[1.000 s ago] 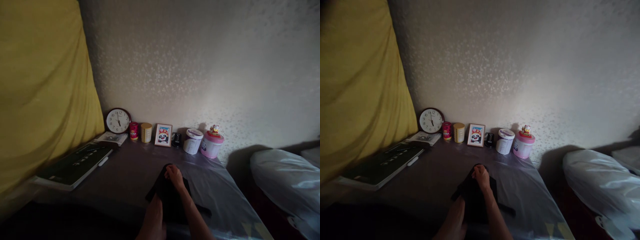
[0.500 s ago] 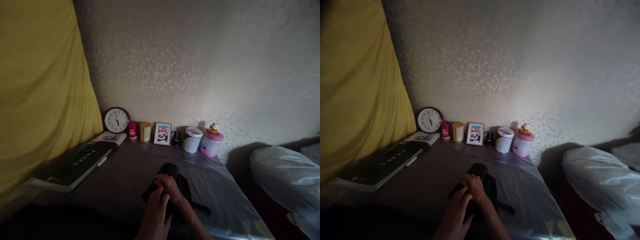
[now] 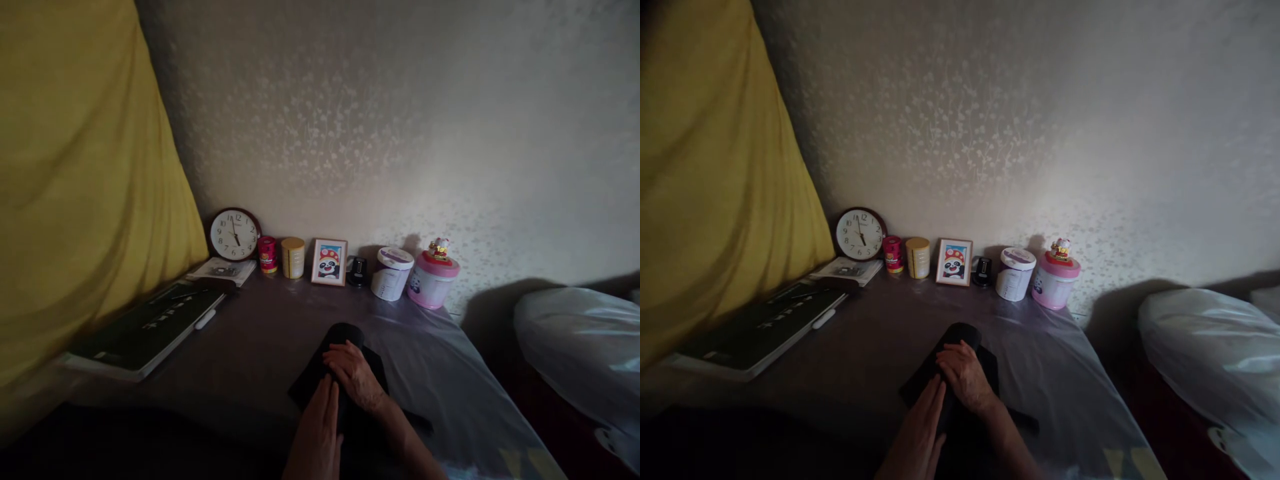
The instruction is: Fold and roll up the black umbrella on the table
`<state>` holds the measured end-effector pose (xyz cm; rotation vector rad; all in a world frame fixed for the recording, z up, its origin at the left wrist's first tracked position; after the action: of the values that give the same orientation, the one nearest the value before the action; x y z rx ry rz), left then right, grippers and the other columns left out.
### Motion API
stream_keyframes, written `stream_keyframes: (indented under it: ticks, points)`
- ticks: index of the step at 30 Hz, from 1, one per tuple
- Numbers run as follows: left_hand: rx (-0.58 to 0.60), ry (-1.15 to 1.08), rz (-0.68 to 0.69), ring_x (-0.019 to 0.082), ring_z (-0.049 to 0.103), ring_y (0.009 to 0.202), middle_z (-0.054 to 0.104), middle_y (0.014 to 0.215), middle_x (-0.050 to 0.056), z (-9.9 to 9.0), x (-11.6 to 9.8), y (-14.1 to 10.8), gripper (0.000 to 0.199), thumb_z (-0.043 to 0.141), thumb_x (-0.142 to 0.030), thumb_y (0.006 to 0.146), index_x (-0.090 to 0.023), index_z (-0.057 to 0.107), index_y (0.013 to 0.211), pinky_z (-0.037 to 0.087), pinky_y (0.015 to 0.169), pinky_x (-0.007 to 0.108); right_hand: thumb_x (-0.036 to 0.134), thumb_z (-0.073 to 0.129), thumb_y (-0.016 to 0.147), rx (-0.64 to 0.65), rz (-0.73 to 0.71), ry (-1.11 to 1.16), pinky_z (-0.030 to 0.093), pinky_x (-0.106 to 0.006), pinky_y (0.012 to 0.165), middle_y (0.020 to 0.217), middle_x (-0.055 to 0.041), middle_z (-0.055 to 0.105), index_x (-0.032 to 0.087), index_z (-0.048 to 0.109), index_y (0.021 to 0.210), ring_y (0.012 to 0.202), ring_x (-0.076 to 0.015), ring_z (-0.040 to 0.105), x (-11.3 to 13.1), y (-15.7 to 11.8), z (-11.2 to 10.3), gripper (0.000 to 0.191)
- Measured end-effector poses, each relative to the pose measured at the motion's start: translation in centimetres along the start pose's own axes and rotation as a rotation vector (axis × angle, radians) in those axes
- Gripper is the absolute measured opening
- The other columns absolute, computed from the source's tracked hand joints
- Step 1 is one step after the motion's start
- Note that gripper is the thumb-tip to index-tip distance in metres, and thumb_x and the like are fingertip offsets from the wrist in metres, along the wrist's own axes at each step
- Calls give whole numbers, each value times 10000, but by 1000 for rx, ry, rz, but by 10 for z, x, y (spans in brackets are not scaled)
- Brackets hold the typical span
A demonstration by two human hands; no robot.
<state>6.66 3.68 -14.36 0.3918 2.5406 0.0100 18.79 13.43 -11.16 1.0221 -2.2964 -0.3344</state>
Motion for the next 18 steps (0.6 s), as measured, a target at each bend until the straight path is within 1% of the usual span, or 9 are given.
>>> stream_keyframes:
  ticks: [3, 6, 8, 10, 12, 13, 15, 17, 18]
  points:
    - [50, -3, -56, 286, 118, 1367, 47, 1500, 61, -3, -4, 2, 735, 453, -149, 731, -167, 172, 1410, 240, 1106, 451, 254, 337, 938, -2, 30, -71, 242, -454, 1051, 1061, -28, 680, 242, 657, 991, 1150, -181, 506, -25, 17, 0, 324]
    - [111, -8, -82, 300, 81, 1367, -3, 1491, 80, -10, -8, 3, 824, 494, -141, 669, -173, 137, 1411, 223, 1098, 474, 243, 333, 928, -8, 84, -96, 298, -404, 1014, 1073, -33, 675, 230, 660, 971, 1123, -186, 523, -48, 35, -2, 330]
    - [155, -3, -111, 310, 67, 1366, -4, 1488, 101, -16, -12, 4, 885, 519, -117, 608, -154, 141, 1407, 210, 1098, 470, 246, 345, 915, -27, 186, -101, 361, -336, 951, 1043, -42, 682, 226, 664, 942, 1050, -178, 567, -61, 43, -4, 321]
    - [180, 4, -140, 312, 71, 1366, 15, 1485, 116, -20, -16, 6, 911, 518, -89, 567, -136, 158, 1402, 204, 1097, 467, 254, 370, 897, -80, 335, -116, 398, -289, 880, 978, -51, 695, 230, 669, 896, 969, -176, 601, -73, 44, -10, 301]
    - [181, 6, -141, 314, 77, 1365, 29, 1484, 123, -19, -16, 7, 926, 515, -74, 545, -130, 166, 1401, 206, 1094, 471, 256, 387, 877, -164, 485, -143, 410, -270, 826, 934, -60, 697, 228, 669, 866, 925, -179, 612, -82, 34, -20, 283]
    - [173, 6, -131, 313, 81, 1366, 34, 1486, 124, -17, -15, 7, 933, 513, -67, 540, -130, 163, 1402, 211, 1093, 472, 255, 384, 870, -201, 536, -159, 415, -268, 798, 927, -68, 694, 220, 666, 868, 907, -182, 614, -85, 25, -26, 284]
    - [129, 2, -110, 307, 91, 1368, 39, 1493, 118, -11, -12, 6, 945, 500, -38, 533, -139, 152, 1406, 226, 1091, 462, 277, 333, 875, -263, 643, -182, 426, -265, 701, 853, -76, 692, 194, 658, 861, 799, -180, 626, -89, 1, -38, 336]
    - [69, -11, -94, 289, 105, 1371, 34, 1502, 102, -6, -8, 3, 961, 469, 6, 528, -162, 129, 1411, 244, 1091, 439, 311, 304, 875, -290, 733, -192, 416, -256, 620, 768, -72, 683, 180, 653, 831, 692, -172, 620, -90, -27, -47, 375]
    - [41, -25, -88, 276, 106, 1373, 30, 1507, 92, -5, -7, 1, 967, 449, 26, 527, -175, 116, 1413, 249, 1092, 429, 321, 316, 866, -285, 788, -181, 410, -250, 602, 746, -70, 680, 179, 654, 812, 669, -167, 618, -90, -41, -49, 371]
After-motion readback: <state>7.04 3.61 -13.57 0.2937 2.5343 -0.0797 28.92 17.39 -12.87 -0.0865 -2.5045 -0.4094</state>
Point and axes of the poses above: each hand's wrist, its own y-axis towards the middle knuckle, its own z-axis out of the palm, x = y × z, the point moved 2 cm from there along y, towards the middle knuckle
